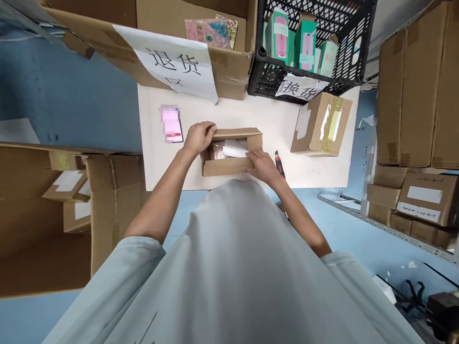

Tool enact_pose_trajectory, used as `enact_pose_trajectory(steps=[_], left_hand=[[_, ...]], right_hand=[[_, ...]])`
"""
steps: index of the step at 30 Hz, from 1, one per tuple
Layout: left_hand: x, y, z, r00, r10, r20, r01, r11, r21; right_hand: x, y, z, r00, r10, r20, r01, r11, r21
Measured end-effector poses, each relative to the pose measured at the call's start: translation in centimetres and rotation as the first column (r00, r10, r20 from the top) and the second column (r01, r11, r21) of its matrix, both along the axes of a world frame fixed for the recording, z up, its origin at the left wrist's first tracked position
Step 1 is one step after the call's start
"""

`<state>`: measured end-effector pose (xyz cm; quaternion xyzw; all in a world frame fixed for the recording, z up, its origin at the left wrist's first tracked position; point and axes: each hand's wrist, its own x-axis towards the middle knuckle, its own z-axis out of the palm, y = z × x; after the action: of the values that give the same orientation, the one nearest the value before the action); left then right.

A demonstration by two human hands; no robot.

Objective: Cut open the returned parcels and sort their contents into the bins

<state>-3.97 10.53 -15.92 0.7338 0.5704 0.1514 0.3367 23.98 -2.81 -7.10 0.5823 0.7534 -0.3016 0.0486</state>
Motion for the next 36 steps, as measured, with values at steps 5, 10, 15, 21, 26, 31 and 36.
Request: enact_pose_trajectory(steps=[5, 10, 15, 21, 26, 31, 36], left_hand=[[-0.3, -0.5, 0.1, 1.0, -0.006, -0.005, 0.006, 0.999, -0.036], [-0.2, -0.2, -0.7, 1.0, -0.024, 0.017, 0.024, 0.999, -0.034], [-0.2, -0.2, -0.8, 0.997, -0.054, 0.056, 0.057, 0.997, -0.052], [0.3, -0.5, -0.7, 0.984, -0.13, 0.119, 0.143, 0.983, -0.117], [-0.4, -1.5, -0.7, 0.965, -0.204, 0.165, 0.237, 0.949, -0.21], [-1.4, -1.7, -0.9, 0.982, -0.13, 0.139, 0.153, 0.974, -0.17], [-2.3, -0.2, -1.3, 0.996, -0.069, 0.053, 0.074, 0.991, -0.107]], right_hand=[[-1.8, 2.3, 0.2, 0.986, 0.122, 0.11, -0.109, 0.987, -0.12], [-1.3, 1.5, 2.0, 0.979, 0.137, 0.151, -0.134, 0.991, -0.026], [-0.7, -1.4, 4.0, 0.983, 0.13, 0.128, -0.138, 0.989, 0.051], [-1.2, -5.4, 3.7, 0.986, 0.141, 0.087, -0.145, 0.989, 0.038], [-0.8, -4.5, 2.7, 0.993, 0.086, 0.078, -0.088, 0.996, 0.016], [-0.2, -2.9, 3.8, 0.988, 0.138, 0.07, -0.14, 0.99, 0.027], [-0.5, -6.7, 5.4, 0.968, 0.188, 0.165, -0.208, 0.971, 0.119]])
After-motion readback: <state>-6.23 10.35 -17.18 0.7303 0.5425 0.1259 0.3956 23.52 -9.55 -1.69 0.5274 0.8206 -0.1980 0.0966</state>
